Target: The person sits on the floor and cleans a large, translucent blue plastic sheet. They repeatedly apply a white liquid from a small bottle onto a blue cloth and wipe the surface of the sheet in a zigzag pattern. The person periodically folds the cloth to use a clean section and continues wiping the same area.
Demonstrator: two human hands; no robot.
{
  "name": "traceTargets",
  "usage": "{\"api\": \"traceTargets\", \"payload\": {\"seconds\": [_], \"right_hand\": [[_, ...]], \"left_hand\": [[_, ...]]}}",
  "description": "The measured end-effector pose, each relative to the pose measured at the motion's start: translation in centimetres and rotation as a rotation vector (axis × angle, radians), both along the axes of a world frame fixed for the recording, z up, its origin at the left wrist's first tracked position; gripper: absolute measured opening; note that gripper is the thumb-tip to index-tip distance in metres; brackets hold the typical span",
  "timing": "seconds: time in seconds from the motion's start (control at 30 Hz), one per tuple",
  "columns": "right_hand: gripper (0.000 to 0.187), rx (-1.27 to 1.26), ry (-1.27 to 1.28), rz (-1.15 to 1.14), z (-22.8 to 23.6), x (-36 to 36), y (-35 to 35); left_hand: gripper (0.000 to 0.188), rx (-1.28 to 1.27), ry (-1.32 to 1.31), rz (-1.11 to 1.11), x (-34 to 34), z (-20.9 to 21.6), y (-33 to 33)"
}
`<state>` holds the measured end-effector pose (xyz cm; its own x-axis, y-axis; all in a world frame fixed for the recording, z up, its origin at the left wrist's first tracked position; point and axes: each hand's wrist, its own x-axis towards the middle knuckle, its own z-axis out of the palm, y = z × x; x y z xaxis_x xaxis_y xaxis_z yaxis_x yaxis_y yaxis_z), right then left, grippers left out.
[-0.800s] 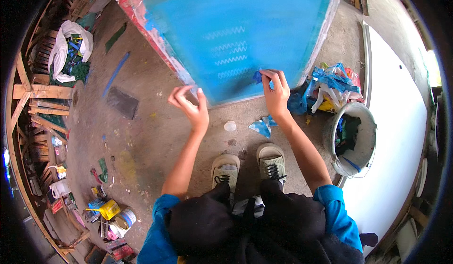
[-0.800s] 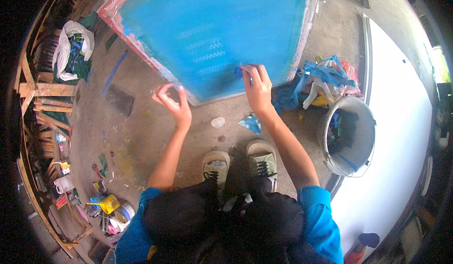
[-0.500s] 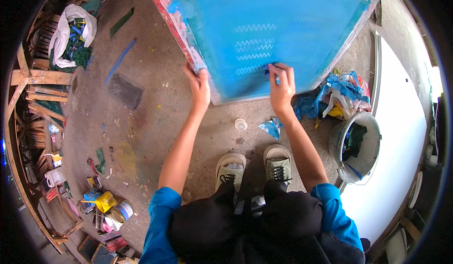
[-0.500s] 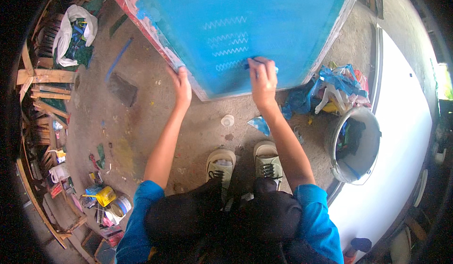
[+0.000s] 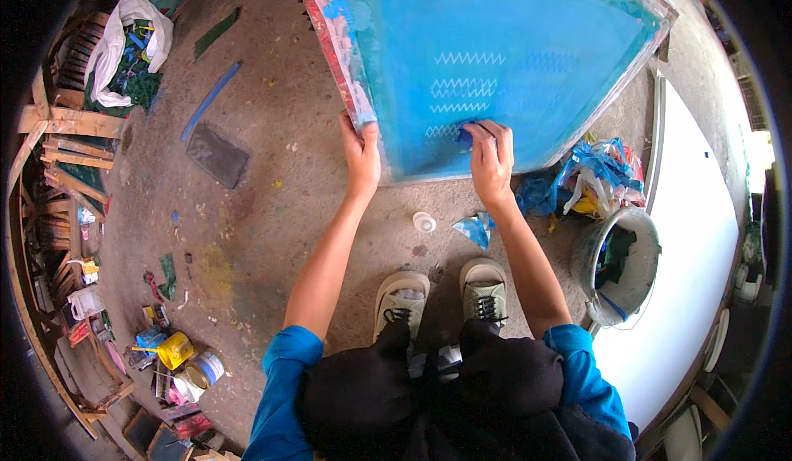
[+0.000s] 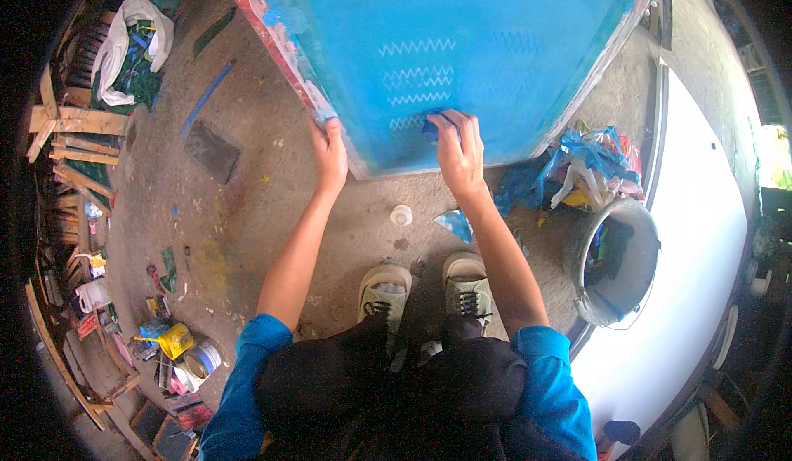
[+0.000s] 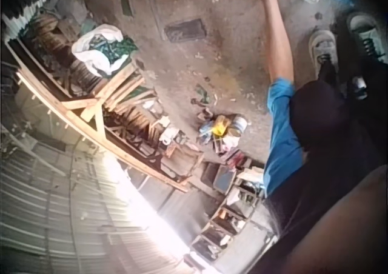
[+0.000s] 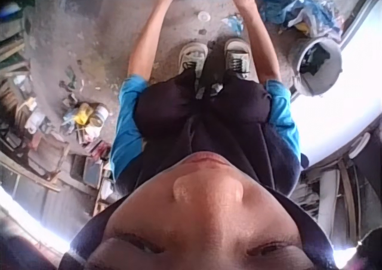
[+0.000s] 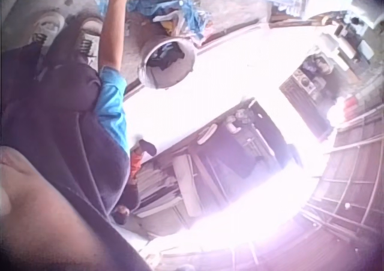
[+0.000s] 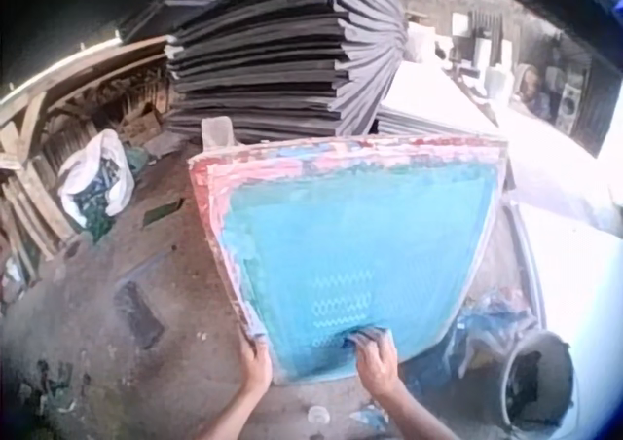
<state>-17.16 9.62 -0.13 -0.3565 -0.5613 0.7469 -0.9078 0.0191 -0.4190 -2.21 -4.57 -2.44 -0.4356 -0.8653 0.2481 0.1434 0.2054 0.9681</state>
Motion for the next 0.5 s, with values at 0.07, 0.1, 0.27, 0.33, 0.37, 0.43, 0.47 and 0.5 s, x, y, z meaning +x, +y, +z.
{"api": "traceTargets", "payload": {"seconds": [0.07, 0.1, 0.27, 0.33, 0.37, 0.43, 0.47, 0.5], "right_hand": [[0.036, 0.092, 0.146, -0.037, -0.4, 0.6, 0.7], [0.04, 0.14, 0.221, -0.056, -0.8, 0.8, 1.1], [0.061, 0.447, 0.124, -0.044, -3.7, 1.2, 1.7], [0.06, 0.536, 0.134, 0.048, -4.4, 1.7, 0.8], [0.059, 0.581, 0.139, 0.092, -4.7, 2.1, 0.4], [0.059, 0.639, 0.318, 0.139, -4.2, 3.0, -0.3], [0.059, 0.636, 0.385, 0.127, -3.8, 2.8, -0.1], [0.059, 0.626, 0.453, 0.113, -3.1, 2.7, -0.2]], "left_hand": [[0.052, -0.002, -0.014, -0.008, 0.4, -0.3, -0.3], [0.052, -0.001, -0.017, -0.008, 0.5, -0.5, -0.4], [0.056, 0.02, 0.024, 0.016, -0.1, -0.5, 0.1], [0.059, 0.041, 0.018, 0.052, -0.3, -1.2, 0.2], [0.061, 0.04, 0.027, 0.032, -0.3, -1.5, 0.1], [0.064, 0.036, 0.038, -0.002, 0.2, -1.8, -0.3], [0.065, 0.058, 0.021, -0.018, 0.4, -2.0, -0.4], [0.065, 0.073, 0.005, -0.033, 0.7, -2.0, -0.6]]}}
